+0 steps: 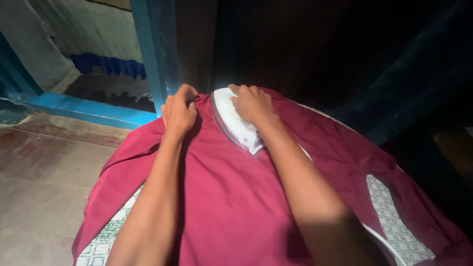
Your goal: The person buttons a maroon long-sleeved shirt laid on a patterned table, then irons the front, collar, and sleeves. They flip the shirt to iron the back and continue smoothing the fabric with a white iron.
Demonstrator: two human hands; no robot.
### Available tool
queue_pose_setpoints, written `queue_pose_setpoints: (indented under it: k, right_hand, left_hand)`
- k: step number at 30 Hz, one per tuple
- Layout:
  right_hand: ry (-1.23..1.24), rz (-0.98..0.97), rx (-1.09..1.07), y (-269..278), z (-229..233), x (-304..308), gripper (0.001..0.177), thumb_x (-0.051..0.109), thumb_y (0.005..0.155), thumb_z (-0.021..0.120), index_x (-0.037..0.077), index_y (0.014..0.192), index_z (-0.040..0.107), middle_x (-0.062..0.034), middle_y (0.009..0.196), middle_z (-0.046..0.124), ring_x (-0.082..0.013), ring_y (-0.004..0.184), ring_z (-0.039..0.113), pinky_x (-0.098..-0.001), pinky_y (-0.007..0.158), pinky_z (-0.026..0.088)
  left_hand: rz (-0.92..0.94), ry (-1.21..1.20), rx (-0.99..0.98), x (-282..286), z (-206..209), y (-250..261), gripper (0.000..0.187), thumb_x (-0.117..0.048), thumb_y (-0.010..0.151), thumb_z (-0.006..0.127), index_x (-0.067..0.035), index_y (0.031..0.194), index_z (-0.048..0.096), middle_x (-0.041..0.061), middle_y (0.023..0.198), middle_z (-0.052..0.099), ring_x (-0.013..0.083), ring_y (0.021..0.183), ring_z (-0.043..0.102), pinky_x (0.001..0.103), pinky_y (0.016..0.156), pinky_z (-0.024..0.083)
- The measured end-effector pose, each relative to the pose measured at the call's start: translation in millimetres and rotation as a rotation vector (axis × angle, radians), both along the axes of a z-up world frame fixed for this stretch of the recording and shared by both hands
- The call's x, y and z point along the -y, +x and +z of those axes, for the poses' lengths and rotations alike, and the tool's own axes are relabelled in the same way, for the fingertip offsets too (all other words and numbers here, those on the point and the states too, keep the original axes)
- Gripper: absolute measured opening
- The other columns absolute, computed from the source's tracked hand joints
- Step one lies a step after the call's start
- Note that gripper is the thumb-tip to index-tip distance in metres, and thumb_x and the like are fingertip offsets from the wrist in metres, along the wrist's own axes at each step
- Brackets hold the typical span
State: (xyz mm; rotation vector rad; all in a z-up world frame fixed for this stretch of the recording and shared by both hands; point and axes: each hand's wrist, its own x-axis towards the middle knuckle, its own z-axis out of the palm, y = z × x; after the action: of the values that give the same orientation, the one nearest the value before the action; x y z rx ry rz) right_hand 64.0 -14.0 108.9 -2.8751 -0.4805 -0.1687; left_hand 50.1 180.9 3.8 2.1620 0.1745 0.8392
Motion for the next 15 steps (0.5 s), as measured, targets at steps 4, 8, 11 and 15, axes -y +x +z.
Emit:
queue_pose_setpoints:
  k: [4, 8, 11, 15]
  right_hand:
    - [0.078, -0.011, 0.020, 1, -1, -7, 0.045, 0.028, 0.100, 0.058, 0.021, 0.144, 0.058, -0.0183, 0.131, 0.066, -0.0364, 0.121, 0.064, -0.0518, 0.102, 0.049]
    - [0.137, 0.042, 0.047, -21, -2, 3, 0.046, 0.027, 0.098, 0.060, 0.019, 0.143, 0.059, -0.0211, 0.130, 0.066, -0.0396, 0.120, 0.063, -0.0539, 0.101, 0.048]
    - [0.119, 0.057, 0.032, -48, -6, 10, 0.045, 0.027, 0.099, 0.059, 0.019, 0.143, 0.060, -0.0230, 0.126, 0.068, -0.0419, 0.117, 0.065, -0.0554, 0.100, 0.049]
    - [0.115, 0.057, 0.027, -59, 2, 5, 0.044, 0.027, 0.099, 0.058, 0.019, 0.142, 0.060, -0.0269, 0.122, 0.067, -0.0445, 0.113, 0.065, -0.0566, 0.097, 0.050]
  left_hand:
    - [-0.052, 0.183, -0.097, -10, -1, -1, 0.028, -0.006, 0.087, 0.063, -0.017, 0.107, 0.080, 0.008, 0.107, 0.072, 0.0311, 0.108, 0.059, 0.046, 0.093, 0.042]
    - [-0.016, 0.242, -0.081, -12, -4, 3, 0.033, -0.004, 0.086, 0.063, -0.016, 0.112, 0.080, 0.009, 0.115, 0.070, 0.0322, 0.112, 0.057, 0.047, 0.094, 0.042]
    - [-0.004, 0.228, -0.071, -11, -10, 4, 0.033, -0.005, 0.087, 0.063, -0.015, 0.113, 0.079, 0.009, 0.119, 0.069, 0.0331, 0.113, 0.056, 0.047, 0.094, 0.042]
    - [-0.003, 0.208, -0.068, -12, -10, 5, 0.037, -0.003, 0.084, 0.063, -0.014, 0.115, 0.078, 0.009, 0.120, 0.069, 0.0333, 0.113, 0.056, 0.048, 0.095, 0.043]
